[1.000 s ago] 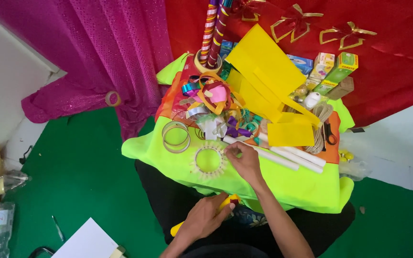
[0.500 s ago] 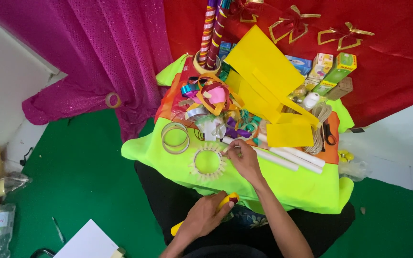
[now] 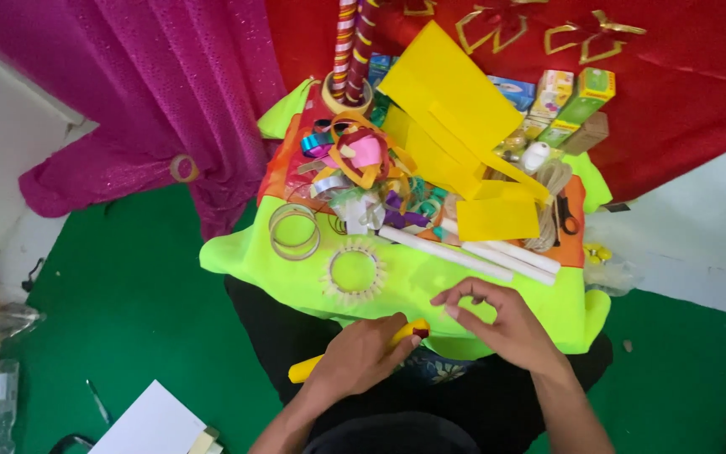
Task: Wrapping decorative tape around a yellow tube as part of a handicraft project.
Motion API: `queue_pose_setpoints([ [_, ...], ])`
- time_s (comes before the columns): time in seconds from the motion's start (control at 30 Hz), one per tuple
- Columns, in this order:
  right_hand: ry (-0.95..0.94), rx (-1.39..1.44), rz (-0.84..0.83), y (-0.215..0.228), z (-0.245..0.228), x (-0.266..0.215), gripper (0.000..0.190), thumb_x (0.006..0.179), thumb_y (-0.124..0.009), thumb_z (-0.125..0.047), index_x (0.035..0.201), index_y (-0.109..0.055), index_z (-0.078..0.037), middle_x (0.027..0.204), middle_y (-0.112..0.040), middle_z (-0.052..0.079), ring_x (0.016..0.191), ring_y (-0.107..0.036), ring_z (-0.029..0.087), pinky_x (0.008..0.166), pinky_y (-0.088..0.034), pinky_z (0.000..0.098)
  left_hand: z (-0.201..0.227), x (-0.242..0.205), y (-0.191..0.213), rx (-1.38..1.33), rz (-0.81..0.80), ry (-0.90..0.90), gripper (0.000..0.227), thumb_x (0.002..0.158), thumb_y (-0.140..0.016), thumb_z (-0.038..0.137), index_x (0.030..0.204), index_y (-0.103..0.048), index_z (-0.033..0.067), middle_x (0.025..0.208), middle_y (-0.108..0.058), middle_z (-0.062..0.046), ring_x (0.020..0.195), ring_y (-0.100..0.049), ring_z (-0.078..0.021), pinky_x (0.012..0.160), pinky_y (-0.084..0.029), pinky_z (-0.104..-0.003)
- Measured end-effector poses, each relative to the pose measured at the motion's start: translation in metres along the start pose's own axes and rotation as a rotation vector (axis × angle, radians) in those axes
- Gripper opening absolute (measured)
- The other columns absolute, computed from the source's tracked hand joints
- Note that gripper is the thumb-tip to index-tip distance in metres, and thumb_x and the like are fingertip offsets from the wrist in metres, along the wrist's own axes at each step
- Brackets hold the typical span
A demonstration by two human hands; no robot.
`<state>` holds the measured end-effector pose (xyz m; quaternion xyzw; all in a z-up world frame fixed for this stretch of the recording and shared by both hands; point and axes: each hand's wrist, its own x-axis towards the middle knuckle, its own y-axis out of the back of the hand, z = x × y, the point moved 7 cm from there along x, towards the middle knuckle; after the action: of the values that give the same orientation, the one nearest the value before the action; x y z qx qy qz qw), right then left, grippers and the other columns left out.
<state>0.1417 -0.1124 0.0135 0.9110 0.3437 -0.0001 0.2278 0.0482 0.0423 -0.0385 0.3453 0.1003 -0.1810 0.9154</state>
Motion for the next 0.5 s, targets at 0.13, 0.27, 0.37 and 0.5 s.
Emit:
queue_pose_setpoints([
  [0.13,0.034,0.02,-0.038,0.004,-0.003,-0.022,0.004,0.091,-0.074,-0.021,0.092,-0.072,-0.017,0.103,-0.087,-0.002,0.1,-0.078,0.015,0.088,-0.048,0.034,0.018,0.005,-0.004,0.052,-0.036,-0.031,0.037,0.111,-0.044,0.046,0.099,-0.051,0.0122,0.079,-0.061,-0.013,0.064,-0.056,-0.0348,0.055,-0.034,-0.048],
  [0.27,-0.005,-0.044,-0.067,0.008,-0.007,-0.029,0.004,0.089,-0.077,-0.02,0.09,-0.076,-0.016,0.106,-0.083,0.0,0.102,-0.078,0.015,0.09,-0.054,0.0333,0.032,0.005,-0.006,0.113,-0.041,-0.088,0.037,0.111,-0.043,0.046,0.102,-0.053,0.0113,0.08,-0.062,-0.013,0.059,-0.055,-0.0325,0.053,-0.036,-0.046],
  [0.37,-0.012,-0.158,-0.116,0.008,-0.01,-0.028,0.007,0.089,-0.077,-0.024,0.091,-0.076,-0.018,0.11,-0.081,-0.002,0.102,-0.079,0.014,0.085,-0.058,0.0312,0.041,0.004,-0.003,0.128,-0.043,-0.089,0.036,0.111,-0.044,0.045,0.101,-0.053,0.0107,0.079,-0.062,-0.013,0.057,-0.055,-0.034,0.051,-0.037,-0.047],
  [0.5,-0.109,-0.249,-0.172,0.005,-0.008,-0.025,0.011,0.089,-0.077,-0.029,0.097,-0.077,-0.022,0.105,-0.084,-0.006,0.099,-0.079,0.01,0.081,-0.061,0.0285,0.042,0.004,-0.002,0.14,-0.066,-0.049,0.038,0.111,-0.044,0.046,0.1,-0.052,0.0109,0.079,-0.062,-0.012,0.058,-0.056,-0.0319,0.053,-0.039,-0.047],
])
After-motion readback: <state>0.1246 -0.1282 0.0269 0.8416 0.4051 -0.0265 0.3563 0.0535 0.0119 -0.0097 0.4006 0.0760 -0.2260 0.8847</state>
